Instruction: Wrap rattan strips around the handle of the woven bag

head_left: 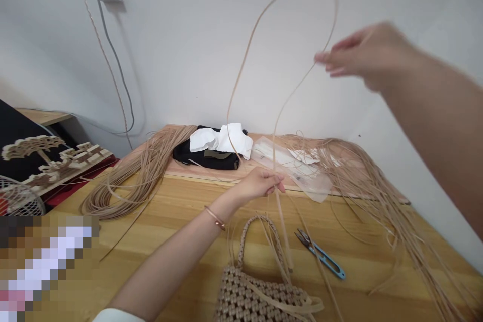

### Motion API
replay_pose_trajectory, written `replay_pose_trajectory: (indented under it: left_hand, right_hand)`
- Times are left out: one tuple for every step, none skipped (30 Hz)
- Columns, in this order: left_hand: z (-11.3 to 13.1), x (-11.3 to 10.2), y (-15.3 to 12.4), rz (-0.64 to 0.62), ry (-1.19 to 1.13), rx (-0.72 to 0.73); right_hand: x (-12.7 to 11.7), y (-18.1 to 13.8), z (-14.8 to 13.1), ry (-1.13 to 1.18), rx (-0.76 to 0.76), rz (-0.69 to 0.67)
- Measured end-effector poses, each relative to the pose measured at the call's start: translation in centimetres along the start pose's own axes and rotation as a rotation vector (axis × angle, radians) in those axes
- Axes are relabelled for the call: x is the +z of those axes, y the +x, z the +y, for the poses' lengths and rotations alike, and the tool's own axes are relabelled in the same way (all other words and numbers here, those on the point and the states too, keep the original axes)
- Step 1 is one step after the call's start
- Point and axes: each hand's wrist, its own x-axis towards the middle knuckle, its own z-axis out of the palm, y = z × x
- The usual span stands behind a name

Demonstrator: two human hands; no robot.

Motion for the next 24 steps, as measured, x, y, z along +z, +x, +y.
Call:
replay_pose_trajectory:
  left_hand:
    - [0.3, -0.9, -0.9, 0.005, -0.022, 0.000]
    - [0.6, -1.7, -1.8, 0.014, -0.040, -0.001]
    - [0.8, -2.4, -2.5, 0.027, -0.054, -0.003]
    - [1.0, -3.0, -3.2, 0.043, -0.065, -0.004]
    - [1.0, -3.5, -3.6, 0.063, -0.071, -0.007]
    - [0.8, -3.9, -3.9, 0.084, -0.074, -0.010]
    - [0.6, -4.2, -3.9, 0.106, -0.074, -0.016]
    - [0.2, -4.4, -3.9, 0.127, -0.072, -0.024]
    - [-0.2, -4.6, -3.8, 0.147, -0.068, -0.034]
    - [-0.8, -4.7, -3.6, 0.164, -0.061, -0.046]
    - [-1.4, -4.8, -3.6, 0.181, -0.052, -0.061]
    - [-2.0, -4.8, -3.6, 0.194, -0.038, -0.079]
    - [-2.7, -4.8, -3.9, 0.208, -0.018, -0.099]
    - [-3.4, -4.7, -4.5, 0.220, 0.008, -0.121]
    - [-4.0, -4.6, -5.3, 0.227, 0.040, -0.147]
    - [-4.7, -4.3, -6.3, 0.222, 0.072, -0.174]
    - [-5.2, -4.0, -7.5, 0.205, 0.103, -0.202]
    - [-5.7, -3.7, -8.8, 0.158, 0.132, -0.227]
    - [-6.1, -3.3, -10.1, 0.089, 0.147, -0.250]
    - [-6.5, -3.0, -11.2, -0.016, 0.171, -0.262]
    - [-6.7, -2.7, -12.2, -0.155, 0.221, -0.238]
    - [-7.0, -2.5, -13.0, -0.240, 0.242, -0.212]
    - [-7.1, -2.3, -13.6, -0.310, 0.259, -0.185]
    - [-7.3, -2.3, -14.0, -0.349, 0.264, -0.161]
  right_hand:
    - [1.7, -1.3, 0.6, -0.013, 0.011, -0.042]
    - [3.6, -2.7, 1.3, -0.013, 0.004, -0.137]
    - [5.7, -4.2, 2.0, 0.003, -0.008, -0.290]
    - [7.8, -5.7, 2.7, 0.032, -0.017, -0.485]
    - [9.9, -7.3, 3.3, 0.076, -0.035, -0.675]
    - [11.9, -8.7, 3.8, 0.122, -0.051, -0.843]
    - [13.8, -10.0, 4.2, 0.204, -0.075, -1.015]
    - [15.5, -11.2, 4.6, 0.397, -0.094, -1.201]
    - [16.9, -12.1, 4.9, 0.548, -0.078, -1.294]
    - [18.1, -12.8, 5.3, 0.651, -0.055, -1.348]
    - [19.0, -13.3, 5.6, 0.738, -0.021, -1.372]
    - [19.8, -13.7, 6.0, 0.780, 0.016, -1.369]
    - [20.5, -14.1, 6.4, 0.803, 0.052, -1.359]
    - [21.0, -14.4, 6.9, 0.815, 0.090, -1.347]
    - [21.5, -14.6, 7.4, 0.816, 0.129, -1.338]
    - [22.0, -15.0, 7.9, 0.811, 0.172, -1.334]
    - [22.4, -15.3, 8.4, 0.801, 0.215, -1.337]
    - [22.8, -15.7, 8.8, 0.790, 0.256, -1.343]
    - [23.3, -16.1, 9.2, 0.782, 0.292, -1.350]
    - [23.7, -16.4, 9.4, 0.782, 0.320, -1.358]
    - [24.0, -16.8, 9.5, 0.795, 0.342, -1.365]
    - [24.4, -17.1, 9.5, 0.816, 0.360, -1.371]
    - [24.7, -17.4, 9.5, 0.835, 0.376, -1.377]
    - [25.0, -17.6, 9.3, 0.852, 0.393, -1.386]
